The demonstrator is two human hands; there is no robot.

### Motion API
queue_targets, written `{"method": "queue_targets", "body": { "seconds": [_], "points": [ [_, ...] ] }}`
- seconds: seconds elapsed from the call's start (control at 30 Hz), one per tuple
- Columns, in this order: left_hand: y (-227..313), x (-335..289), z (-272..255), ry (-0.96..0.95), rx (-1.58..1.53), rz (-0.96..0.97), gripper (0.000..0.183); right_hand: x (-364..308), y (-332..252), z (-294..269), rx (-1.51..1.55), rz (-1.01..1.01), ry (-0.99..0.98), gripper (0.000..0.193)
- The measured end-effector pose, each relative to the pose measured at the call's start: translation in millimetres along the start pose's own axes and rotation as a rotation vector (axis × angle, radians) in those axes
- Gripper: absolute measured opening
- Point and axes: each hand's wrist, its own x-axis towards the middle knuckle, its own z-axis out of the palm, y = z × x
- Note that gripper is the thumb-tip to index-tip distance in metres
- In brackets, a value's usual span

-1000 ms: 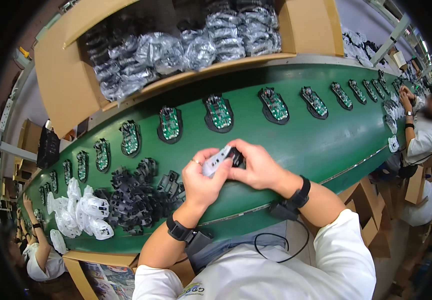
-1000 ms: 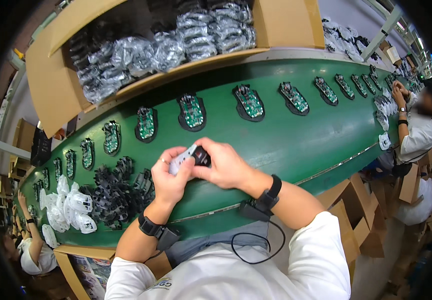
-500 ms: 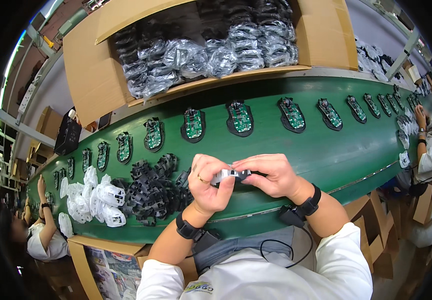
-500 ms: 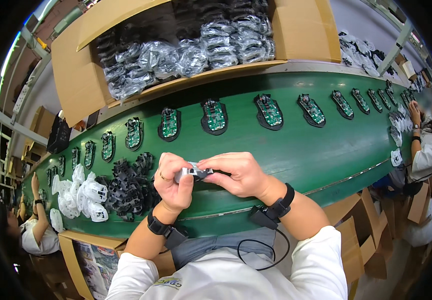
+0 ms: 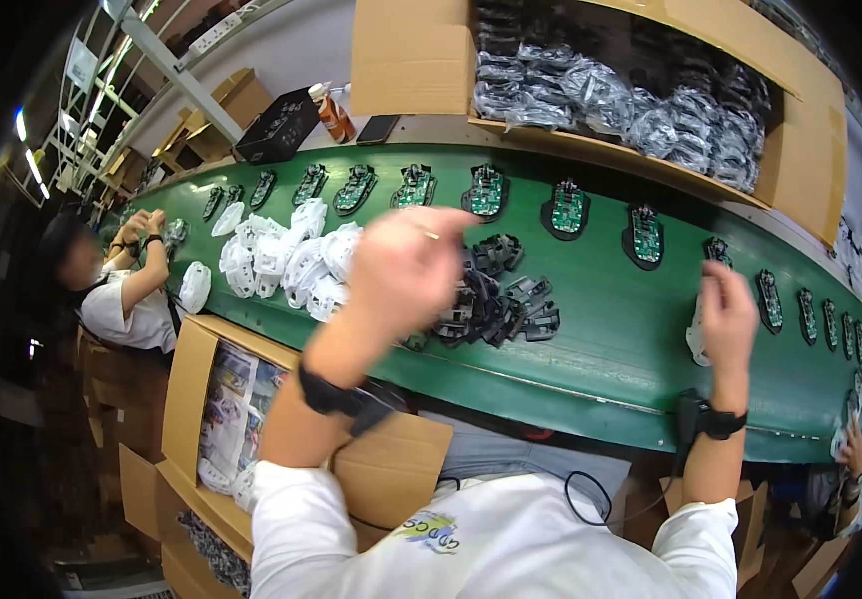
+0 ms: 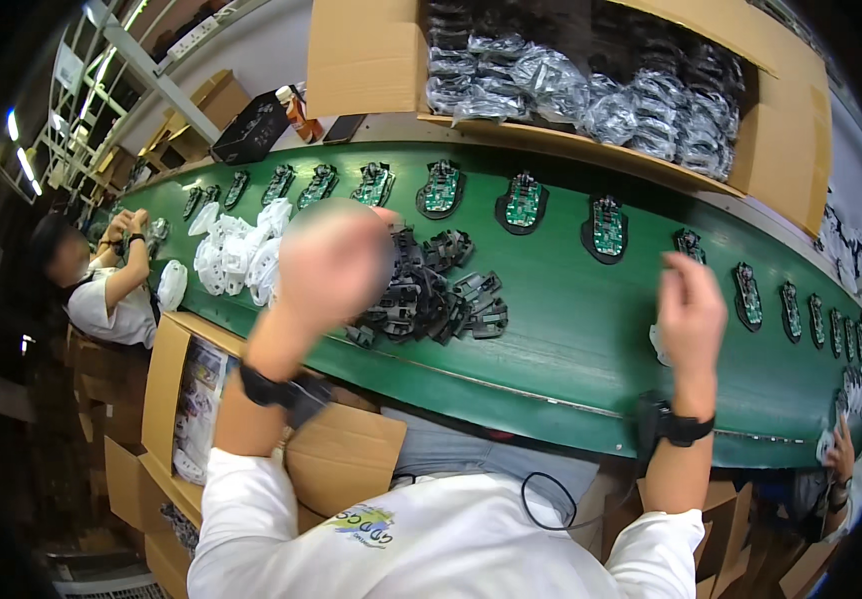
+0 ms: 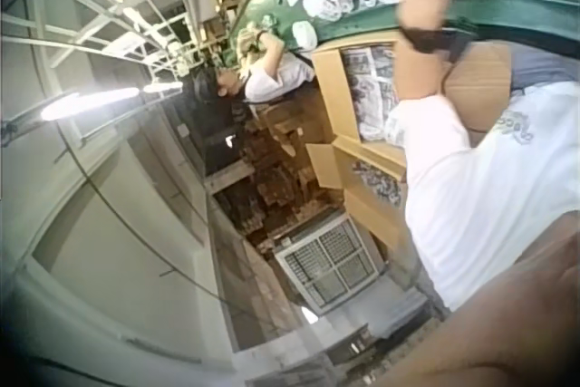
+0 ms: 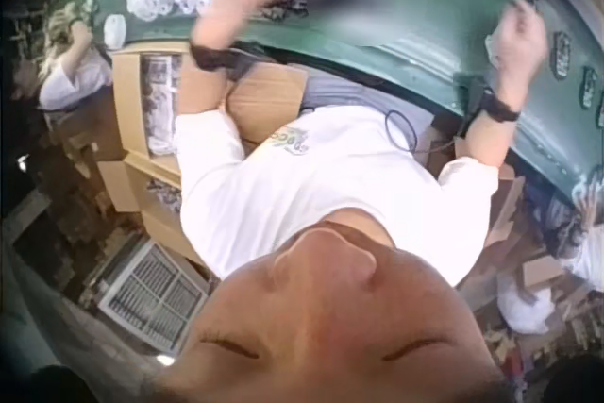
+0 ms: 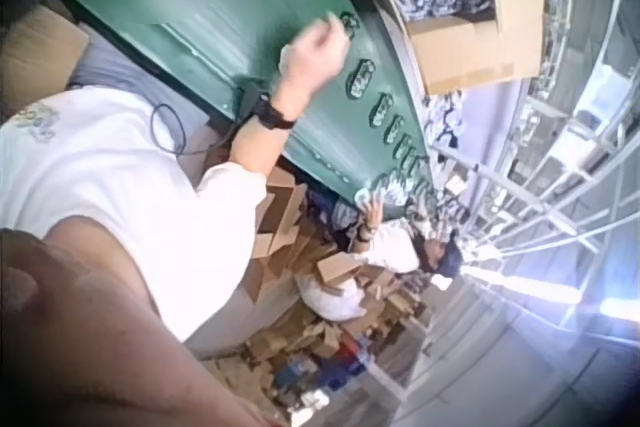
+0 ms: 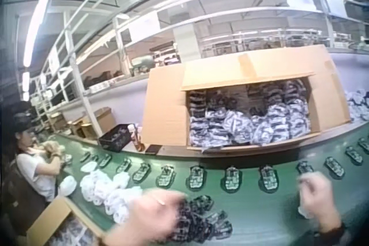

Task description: The person assembles small electronic devices by hand at a factory workstation. They pick up white plastic housings and black internal components, fit them together, and place the completed units on a green table. The person also retrieves additional white housings from a cardboard box to continue the assembly process.

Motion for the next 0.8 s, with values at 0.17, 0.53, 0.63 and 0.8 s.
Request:
{"method": "queue_targets", "body": {
  "seconds": [0.17,0.53,0.63,0.8],
  "points": [
    [-105.2,-49.4,-73.7,-0.859,0.663,-0.183,0.089,-14.6,-86.4,72.6,0.141,-0.520,-0.582,0.035],
    [-96.8,-24.8,-71.5,-0.201,0.257,-0.388,0.057,15.5,-73.6,56.5,0.250,-0.281,-0.755,0.018],
    [-34.3,-32.1,4.8,-0.050,-0.213,-0.098,0.059,17.5,-50.5,42.0,0.050,-0.329,-0.791,0.022],
    [60.3,-41.4,125.1,-0.212,-0.362,-0.274,0.052,-17.7,-34.0,63.2,-0.002,-0.229,-0.297,0.034]
  ]
}}
